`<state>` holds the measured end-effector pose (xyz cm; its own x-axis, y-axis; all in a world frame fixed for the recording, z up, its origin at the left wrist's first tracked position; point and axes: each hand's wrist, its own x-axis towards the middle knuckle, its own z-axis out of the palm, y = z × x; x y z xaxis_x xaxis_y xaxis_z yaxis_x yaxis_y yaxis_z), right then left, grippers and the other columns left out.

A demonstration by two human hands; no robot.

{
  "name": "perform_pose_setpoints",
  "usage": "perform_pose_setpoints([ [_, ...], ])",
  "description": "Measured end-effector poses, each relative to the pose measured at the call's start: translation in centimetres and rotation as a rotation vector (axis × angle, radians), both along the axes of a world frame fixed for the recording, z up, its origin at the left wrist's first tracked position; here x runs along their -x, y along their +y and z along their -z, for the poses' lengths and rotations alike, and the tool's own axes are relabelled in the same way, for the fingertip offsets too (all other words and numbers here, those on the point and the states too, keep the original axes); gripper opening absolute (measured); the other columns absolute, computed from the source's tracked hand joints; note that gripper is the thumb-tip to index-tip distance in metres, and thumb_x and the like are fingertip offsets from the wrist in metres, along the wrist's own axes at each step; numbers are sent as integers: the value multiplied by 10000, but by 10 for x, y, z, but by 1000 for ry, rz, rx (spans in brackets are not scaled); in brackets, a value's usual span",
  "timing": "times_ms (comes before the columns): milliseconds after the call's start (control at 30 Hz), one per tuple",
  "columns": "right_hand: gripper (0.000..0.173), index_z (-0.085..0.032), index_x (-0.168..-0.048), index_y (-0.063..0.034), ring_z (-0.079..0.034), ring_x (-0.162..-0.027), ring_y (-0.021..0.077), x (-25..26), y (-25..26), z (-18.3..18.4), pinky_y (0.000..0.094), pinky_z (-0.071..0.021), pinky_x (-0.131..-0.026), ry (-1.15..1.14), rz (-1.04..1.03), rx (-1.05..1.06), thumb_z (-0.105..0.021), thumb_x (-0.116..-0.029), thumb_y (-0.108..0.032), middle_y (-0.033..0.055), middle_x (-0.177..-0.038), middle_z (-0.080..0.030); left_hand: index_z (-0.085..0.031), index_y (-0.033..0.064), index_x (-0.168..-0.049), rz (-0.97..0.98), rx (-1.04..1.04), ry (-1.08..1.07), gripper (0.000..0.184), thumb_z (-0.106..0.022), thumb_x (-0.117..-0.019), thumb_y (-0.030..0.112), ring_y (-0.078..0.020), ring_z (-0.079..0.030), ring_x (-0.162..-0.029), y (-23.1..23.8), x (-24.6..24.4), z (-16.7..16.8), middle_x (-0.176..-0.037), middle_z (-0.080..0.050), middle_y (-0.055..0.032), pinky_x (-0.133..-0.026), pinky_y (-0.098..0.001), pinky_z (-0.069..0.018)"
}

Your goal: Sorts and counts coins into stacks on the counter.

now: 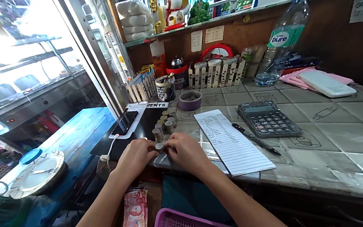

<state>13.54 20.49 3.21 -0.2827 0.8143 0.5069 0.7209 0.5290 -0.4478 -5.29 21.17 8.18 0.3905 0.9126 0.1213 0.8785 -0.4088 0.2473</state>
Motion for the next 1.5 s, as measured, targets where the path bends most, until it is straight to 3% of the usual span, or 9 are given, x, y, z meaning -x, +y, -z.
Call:
perform_pose_setpoints([
  [233, 92, -789, -953, -109, -676, -907, 244, -2, 2, 0, 453, -585, -729, 10, -15, 29, -749, -904, -176, 78, -952, -684, -748, 88, -958, -62, 10, -2, 174, -765, -932, 259, -222, -676, -798, 3, -1, 2, -869, -706, -65, -746, -461, -565],
  [400, 106, -796, -983, -114, -676, -913, 248, -3, 2, 2, 454, -585, -743, 3, -23, 38, -732, -925, -176, 85, -959, -686, -736, 62, -959, -51, -21, -78, 183, -799, -901, 225, -251, -671, -827, 11, 11, 3, -877, -695, -96, -784, -484, -558],
  [633, 111, -791, -992, -105, -677, -923, 257, -1, 2, 0, 459, -585, -748, -24, -21, 46, -715, -941, -169, 95, -971, -682, -722, 88, -1232, 26, 35, -160, 296, -732, -955, 192, -306, -650, -967, 23, 27, 5, -1029, -700, -147, -887, -516, -512],
  [767, 118, -790, -1016, -125, -672, -962, 245, -2, 3, 2, 452, -581, -784, -30, -14, 62, -712, -953, -185, 86, -1011, -687, -744, 137, -1163, 39, 87, -176, 222, -723, -957, 217, -253, -649, -971, 42, 26, 17, -1011, -698, -93, -886, -488, -515],
  [967, 119, -790, -1018, -124, -678, -947, 242, -2, 5, 3, 453, -584, -783, -22, -27, 43, -716, -946, -184, 79, -991, -694, -675, 56, -1129, -86, 286, -149, 264, -757, -934, 215, -254, -663, -963, 46, 13, -8, -1044, -692, -113, -883, -491, -527],
  [1067, 110, -791, -1006, -113, -682, -938, 248, -3, 5, 4, 463, -591, -776, -4, -26, 36, -721, -935, -161, 87, -1001, -694, -709, 64, -1041, -68, 113, -275, 170, -762, -929, 181, -230, -688, -866, 43, 20, -7, -943, -723, -83, -823, -490, -549],
  [1167, 113, -788, -1000, -99, -679, -931, 247, -3, 3, 2, 457, -587, -767, -2, -21, 41, -714, -938, -158, 89, -984, -690, -736, 101, -995, 9, -173, -350, 75, -740, -937, 149, -147, -712, -807, 29, 16, -2, -910, -745, -25, -778, -406, -588],
  [1333, 100, -787, -997, -100, -681, -924, 257, -2, 2, 3, 462, -589, -754, 1, -15, 35, -729, -928, -142, 92, -976, -689, -756, 81, -940, 230, -451, -285, 53, -742, -901, 49, -152, -726, -871, 14, 8, 17, -952, -749, -40, -806, -352, -606],
  [1500, 97, -787, -997, -104, -679, -921, 252, -2, 1, 1, 457, -587, -745, -4, -28, 28, -726, -929, -135, 85, -970, -689, -774, 101, -1004, 277, -456, -281, 98, -743, -914, 124, -126, -729, -956, 14, 14, 28, -1030, -755, -25, -874, -317, -604],
])
